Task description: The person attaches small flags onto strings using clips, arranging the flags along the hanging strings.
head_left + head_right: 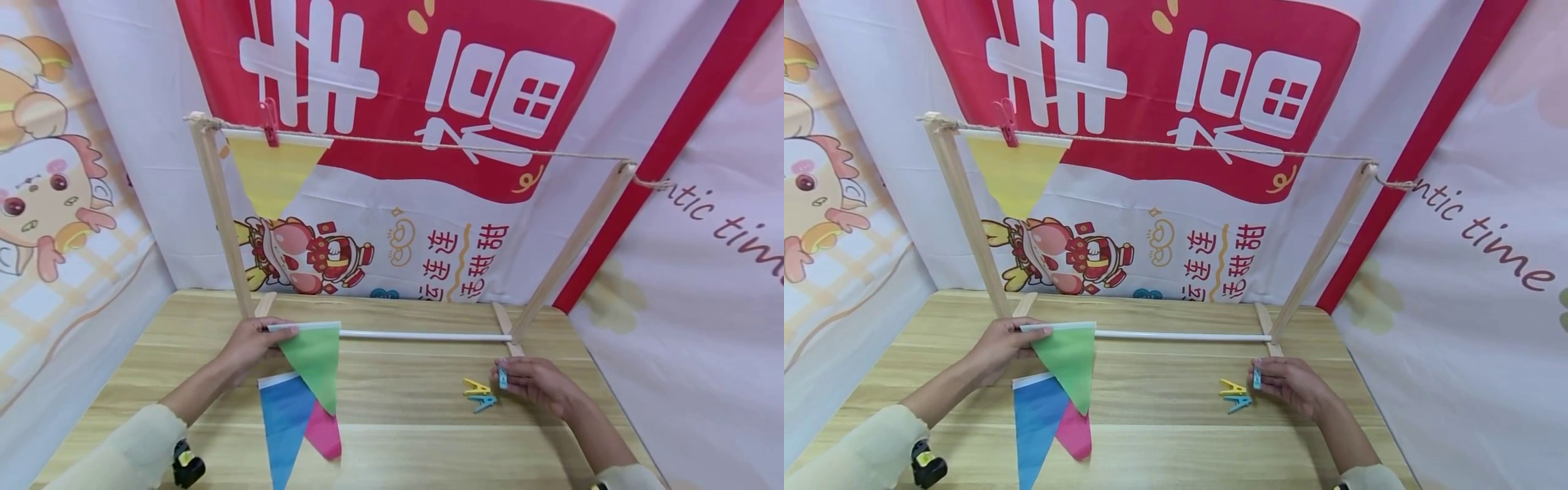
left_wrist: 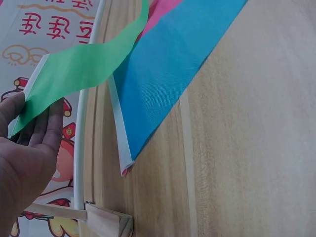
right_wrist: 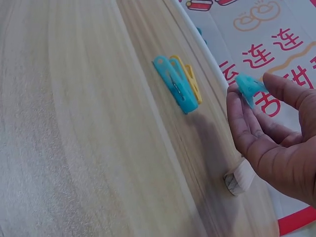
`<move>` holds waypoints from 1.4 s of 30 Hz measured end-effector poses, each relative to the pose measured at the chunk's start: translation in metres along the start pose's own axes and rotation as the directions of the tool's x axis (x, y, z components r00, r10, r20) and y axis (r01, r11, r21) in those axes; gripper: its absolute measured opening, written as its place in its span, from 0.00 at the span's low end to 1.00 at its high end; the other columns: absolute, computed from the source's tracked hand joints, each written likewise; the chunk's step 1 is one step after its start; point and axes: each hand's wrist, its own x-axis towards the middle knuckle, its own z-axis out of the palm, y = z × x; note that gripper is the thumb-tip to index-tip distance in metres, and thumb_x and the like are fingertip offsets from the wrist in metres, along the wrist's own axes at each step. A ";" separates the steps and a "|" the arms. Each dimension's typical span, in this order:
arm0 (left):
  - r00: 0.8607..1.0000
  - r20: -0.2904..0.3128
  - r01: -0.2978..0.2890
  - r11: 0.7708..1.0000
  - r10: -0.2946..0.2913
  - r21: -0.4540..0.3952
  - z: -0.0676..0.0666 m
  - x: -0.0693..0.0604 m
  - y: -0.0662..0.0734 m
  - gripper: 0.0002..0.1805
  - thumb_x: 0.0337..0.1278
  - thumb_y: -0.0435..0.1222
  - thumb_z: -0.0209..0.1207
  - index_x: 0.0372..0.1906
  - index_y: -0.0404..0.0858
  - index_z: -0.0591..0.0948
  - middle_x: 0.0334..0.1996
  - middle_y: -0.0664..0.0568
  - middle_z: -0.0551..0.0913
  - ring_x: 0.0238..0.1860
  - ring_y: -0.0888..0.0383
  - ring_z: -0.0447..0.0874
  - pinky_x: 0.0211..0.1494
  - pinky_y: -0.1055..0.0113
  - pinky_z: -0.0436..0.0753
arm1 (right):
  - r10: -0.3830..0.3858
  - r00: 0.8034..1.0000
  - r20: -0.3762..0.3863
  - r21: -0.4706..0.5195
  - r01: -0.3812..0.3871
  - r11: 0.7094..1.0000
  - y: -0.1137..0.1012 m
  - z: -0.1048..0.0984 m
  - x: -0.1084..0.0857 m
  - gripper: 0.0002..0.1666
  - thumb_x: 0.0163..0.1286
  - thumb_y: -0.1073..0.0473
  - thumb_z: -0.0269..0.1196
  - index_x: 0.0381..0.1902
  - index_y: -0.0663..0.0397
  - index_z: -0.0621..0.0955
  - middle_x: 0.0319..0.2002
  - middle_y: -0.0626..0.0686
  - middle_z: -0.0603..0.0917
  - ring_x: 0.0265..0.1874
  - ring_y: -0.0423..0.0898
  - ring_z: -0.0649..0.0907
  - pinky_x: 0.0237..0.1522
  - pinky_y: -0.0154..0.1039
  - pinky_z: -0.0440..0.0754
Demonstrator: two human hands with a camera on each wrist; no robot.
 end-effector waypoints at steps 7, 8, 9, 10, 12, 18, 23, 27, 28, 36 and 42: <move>1.000 0.005 -0.024 0.998 0.024 -0.056 0.001 0.004 0.011 0.24 0.81 0.42 0.70 0.68 0.28 0.87 0.51 0.50 0.96 0.47 0.60 0.96 0.57 0.61 0.96 | -0.028 0.999 0.031 0.046 0.026 0.999 -0.002 0.002 0.000 0.15 0.92 0.61 0.57 0.60 0.57 0.90 0.53 0.52 0.97 0.55 0.43 0.95 0.60 0.37 0.93; 0.999 0.008 -0.031 0.998 0.031 -0.054 0.001 0.004 0.012 0.25 0.81 0.42 0.70 0.68 0.28 0.86 0.51 0.50 0.96 0.47 0.60 0.97 0.57 0.61 0.96 | -0.032 0.999 0.034 0.050 0.030 0.998 -0.002 0.002 0.000 0.15 0.92 0.61 0.57 0.60 0.57 0.90 0.52 0.52 0.97 0.55 0.43 0.95 0.60 0.36 0.93; 0.999 0.005 -0.031 0.998 0.032 -0.058 0.001 0.004 0.013 0.25 0.81 0.41 0.70 0.68 0.28 0.86 0.50 0.50 0.96 0.46 0.60 0.97 0.57 0.61 0.96 | -0.035 0.999 0.036 0.055 0.033 0.998 -0.003 0.002 0.001 0.16 0.92 0.61 0.56 0.60 0.58 0.90 0.53 0.52 0.97 0.55 0.43 0.95 0.60 0.37 0.93; 0.999 0.004 -0.032 0.998 0.032 -0.058 0.001 0.004 0.013 0.24 0.81 0.41 0.70 0.68 0.28 0.86 0.50 0.50 0.96 0.46 0.60 0.97 0.56 0.61 0.96 | -0.040 0.998 0.041 0.057 0.037 0.998 -0.003 0.003 0.001 0.16 0.92 0.61 0.56 0.60 0.58 0.89 0.53 0.52 0.97 0.55 0.43 0.95 0.60 0.37 0.93; 0.999 0.004 -0.032 0.998 0.033 -0.060 0.001 0.004 0.014 0.25 0.81 0.41 0.70 0.68 0.28 0.86 0.50 0.50 0.96 0.46 0.59 0.97 0.56 0.61 0.96 | -0.048 0.997 0.052 0.051 0.046 0.998 -0.003 0.003 0.002 0.17 0.92 0.61 0.55 0.62 0.60 0.88 0.53 0.52 0.97 0.56 0.43 0.95 0.60 0.37 0.93; 0.999 0.009 -0.032 0.998 0.032 -0.059 0.004 0.003 0.015 0.25 0.81 0.43 0.70 0.68 0.28 0.86 0.49 0.51 0.96 0.46 0.59 0.97 0.57 0.61 0.96 | -0.055 0.996 0.071 0.030 0.053 0.998 -0.005 0.006 0.003 0.16 0.92 0.63 0.56 0.66 0.64 0.85 0.54 0.51 0.96 0.56 0.42 0.94 0.60 0.36 0.93; 0.999 0.017 -0.030 0.998 0.032 -0.062 0.008 0.004 0.020 0.25 0.81 0.44 0.70 0.66 0.29 0.87 0.48 0.51 0.97 0.46 0.58 0.97 0.60 0.59 0.95 | -0.063 0.996 0.060 0.007 0.063 0.998 -0.007 0.006 0.005 0.17 0.91 0.63 0.57 0.67 0.66 0.84 0.54 0.50 0.96 0.56 0.42 0.94 0.61 0.37 0.93; 1.000 0.010 -0.029 0.998 0.030 -0.054 0.011 0.005 0.023 0.25 0.80 0.45 0.71 0.65 0.30 0.88 0.48 0.51 0.97 0.47 0.57 0.98 0.60 0.59 0.95 | -0.058 0.997 0.046 -0.009 0.059 0.998 -0.010 0.008 0.005 0.18 0.91 0.62 0.58 0.68 0.66 0.84 0.55 0.50 0.96 0.57 0.42 0.94 0.62 0.38 0.93; 1.000 0.008 -0.029 0.998 0.030 -0.056 0.011 0.006 0.024 0.25 0.80 0.46 0.71 0.65 0.30 0.88 0.48 0.50 0.97 0.47 0.57 0.98 0.60 0.59 0.95 | -0.057 0.997 0.044 -0.013 0.058 0.998 -0.011 0.009 0.005 0.18 0.91 0.62 0.58 0.68 0.66 0.83 0.55 0.50 0.96 0.57 0.42 0.94 0.62 0.38 0.93; 0.997 -0.003 -0.076 0.990 0.077 -0.121 0.016 0.008 0.033 0.26 0.83 0.43 0.68 0.70 0.28 0.84 0.50 0.50 0.91 0.47 0.58 0.96 0.59 0.59 0.96 | -0.045 0.999 0.022 -0.038 0.046 0.998 -0.019 0.013 0.006 0.22 0.90 0.59 0.60 0.72 0.67 0.80 0.55 0.48 0.96 0.57 0.41 0.94 0.63 0.39 0.93; 0.996 -0.014 -0.088 0.983 0.087 -0.162 0.019 0.009 0.043 0.22 0.82 0.41 0.68 0.66 0.28 0.86 0.45 0.54 0.93 0.45 0.58 0.98 0.59 0.58 0.96 | -0.072 0.997 0.009 -0.045 0.073 0.996 -0.024 0.015 0.008 0.20 0.90 0.60 0.61 0.71 0.65 0.81 0.54 0.47 0.96 0.56 0.40 0.94 0.63 0.40 0.93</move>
